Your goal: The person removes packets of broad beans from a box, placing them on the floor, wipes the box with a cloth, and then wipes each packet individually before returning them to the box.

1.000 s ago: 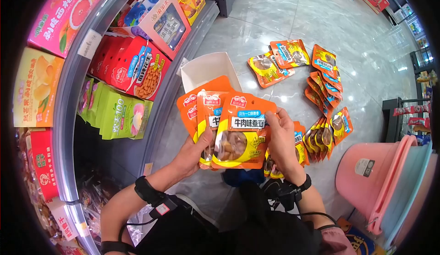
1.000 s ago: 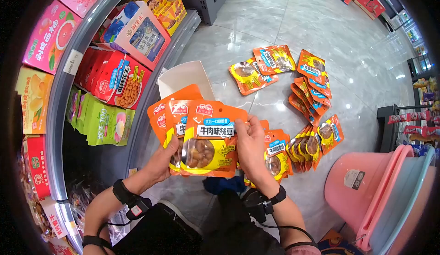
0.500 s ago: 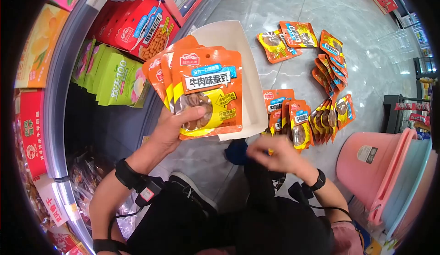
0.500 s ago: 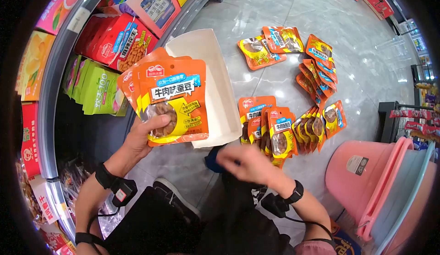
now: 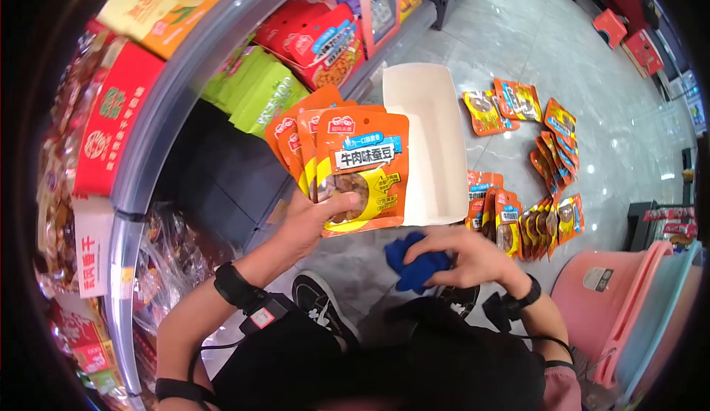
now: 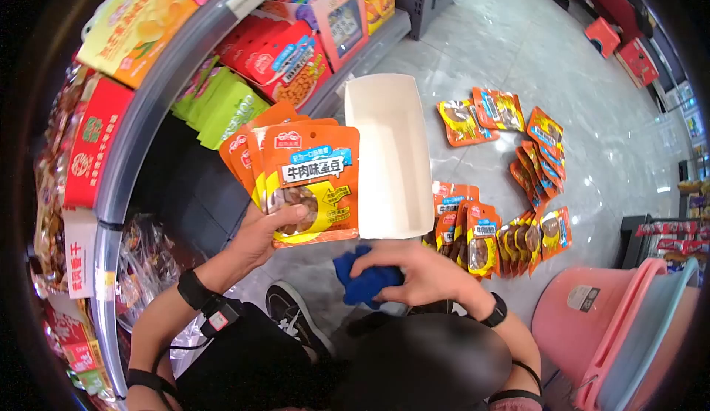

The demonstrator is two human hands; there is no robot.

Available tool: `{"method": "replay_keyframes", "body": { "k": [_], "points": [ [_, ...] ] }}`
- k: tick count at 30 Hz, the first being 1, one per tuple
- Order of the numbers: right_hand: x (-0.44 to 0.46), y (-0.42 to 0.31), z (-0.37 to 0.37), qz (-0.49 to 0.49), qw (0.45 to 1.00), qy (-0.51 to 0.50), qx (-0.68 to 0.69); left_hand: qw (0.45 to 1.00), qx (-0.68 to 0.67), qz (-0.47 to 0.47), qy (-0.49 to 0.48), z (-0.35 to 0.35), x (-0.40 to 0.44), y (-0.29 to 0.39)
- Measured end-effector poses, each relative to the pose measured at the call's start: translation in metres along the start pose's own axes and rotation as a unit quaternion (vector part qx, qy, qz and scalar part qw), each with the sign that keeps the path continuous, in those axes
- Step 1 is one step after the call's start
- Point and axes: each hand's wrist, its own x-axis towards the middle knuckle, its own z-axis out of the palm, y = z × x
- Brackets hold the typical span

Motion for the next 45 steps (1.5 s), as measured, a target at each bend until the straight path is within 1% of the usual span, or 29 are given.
{"method": "replay_keyframes", "body": {
  "k": [2, 3, 4, 5, 7, 9, 11, 13, 15, 16, 19, 21, 23, 25, 26, 27, 28, 29, 31, 32, 34, 35, 37, 38, 39, 40, 41, 43, 45],
  "points": [
    [0.005, -0.027, -0.008, -0.105, 0.980, 0.170, -0.026, 1.000, 0.008, 0.014, 0.002, 0.005, -0.003, -0.001],
    [0.010, -0.035, -0.006, -0.108, 0.968, 0.213, -0.080, 1.000, 0.019, 0.015, 0.001, 0.011, -0.004, -0.002],
    [0.022, -0.035, -0.002, -0.143, 0.957, 0.208, -0.143, 0.999, 0.040, -0.026, 0.018, 0.018, -0.007, -0.001],
    [0.036, -0.032, 0.005, -0.178, 0.941, 0.201, -0.206, 0.998, -0.025, 0.060, 0.012, 0.023, -0.003, -0.017],
    [0.053, -0.028, 0.025, -0.142, 0.908, 0.232, -0.319, 0.996, -0.008, 0.088, 0.020, 0.043, -0.016, -0.015],
    [0.065, -0.017, 0.026, -0.143, 0.899, 0.256, -0.325, 0.997, 0.027, 0.076, 0.007, 0.044, -0.021, -0.012],
    [0.073, -0.008, 0.027, -0.103, 0.870, 0.444, -0.189, 0.996, 0.061, 0.041, -0.046, 0.049, -0.032, -0.015],
    [0.072, -0.011, 0.025, -0.093, 0.861, 0.464, -0.186, 0.996, 0.041, 0.057, -0.047, 0.052, -0.033, -0.013],
    [0.068, -0.010, 0.021, -0.068, 0.871, 0.473, -0.113, 0.994, 0.067, 0.038, -0.076, 0.049, -0.031, -0.013],
    [0.068, -0.005, 0.014, -0.066, 0.849, 0.506, -0.138, 0.994, 0.068, 0.040, -0.079, 0.050, -0.034, -0.012],
    [0.057, 0.010, -0.006, 0.030, 0.848, 0.528, -0.027, 0.987, 0.114, 0.030, -0.112, 0.053, -0.043, -0.011],
    [0.047, 0.027, -0.021, -0.018, 0.799, 0.601, -0.035, 0.973, 0.145, 0.012, -0.178, 0.050, -0.046, -0.010],
    [0.025, -0.003, -0.022, -0.076, 0.783, 0.605, 0.127, 0.967, 0.156, 0.014, -0.203, 0.051, -0.047, -0.001],
    [0.010, -0.044, -0.004, -0.177, 0.787, 0.579, 0.120, 0.975, 0.099, -0.063, -0.188, 0.055, -0.049, 0.010],
    [0.007, -0.038, 0.002, -0.204, 0.822, 0.531, 0.021, 0.975, 0.104, -0.030, -0.195, 0.058, -0.050, 0.011],
    [0.004, -0.040, 0.003, -0.244, 0.872, 0.390, -0.167, 0.974, 0.108, -0.030, -0.198, 0.062, -0.051, 0.012],
    [0.011, -0.063, 0.009, -0.264, 0.850, 0.284, -0.356, 0.964, 0.182, -0.040, -0.192, 0.067, -0.053, 0.014],
    [0.012, -0.070, 0.021, -0.272, 0.812, 0.272, -0.439, 0.948, 0.255, -0.049, -0.183, 0.071, -0.056, 0.015],
    [0.020, -0.063, 0.018, -0.224, 0.815, 0.360, -0.395, 0.922, 0.317, 0.004, -0.220, 0.079, -0.055, 0.024],
    [0.026, -0.057, 0.014, -0.229, 0.812, 0.360, -0.397, 0.924, 0.314, 0.004, -0.219, 0.081, -0.057, 0.023],
    [0.034, -0.054, 0.006, -0.122, 0.828, 0.495, -0.233, 0.924, 0.313, 0.002, -0.221, 0.089, -0.062, 0.021],
    [0.031, -0.054, 0.000, -0.125, 0.824, 0.501, -0.234, 0.934, 0.289, 0.011, -0.209, 0.092, -0.061, 0.021],
    [0.019, -0.058, -0.013, -0.051, 0.843, 0.492, -0.210, 0.940, 0.271, 0.017, -0.206, 0.099, -0.059, 0.031],
    [0.012, -0.053, -0.026, -0.028, 0.834, 0.522, -0.175, 0.932, 0.278, -0.023, -0.233, 0.097, -0.056, 0.040],
    [0.003, -0.042, -0.041, -0.022, 0.794, 0.564, -0.224, 0.922, 0.283, -0.063, -0.257, 0.094, -0.053, 0.048],
    [-0.007, -0.041, -0.054, -0.001, 0.785, 0.588, -0.194, 0.912, 0.313, 0.006, -0.267, 0.088, -0.050, 0.052],
    [-0.025, -0.044, -0.063, 0.071, 0.816, 0.573, 0.007, 0.911, 0.312, 0.006, -0.270, 0.083, -0.046, 0.059],
    [-0.047, 0.006, -0.089, -0.094, 0.783, 0.538, 0.296, 0.945, 0.219, -0.053, -0.237, 0.079, -0.043, 0.077],
    [-0.050, -0.009, -0.073, -0.213, 0.776, 0.386, 0.451, 0.950, 0.183, -0.048, -0.249, 0.085, -0.033, 0.088]
  ]
}}
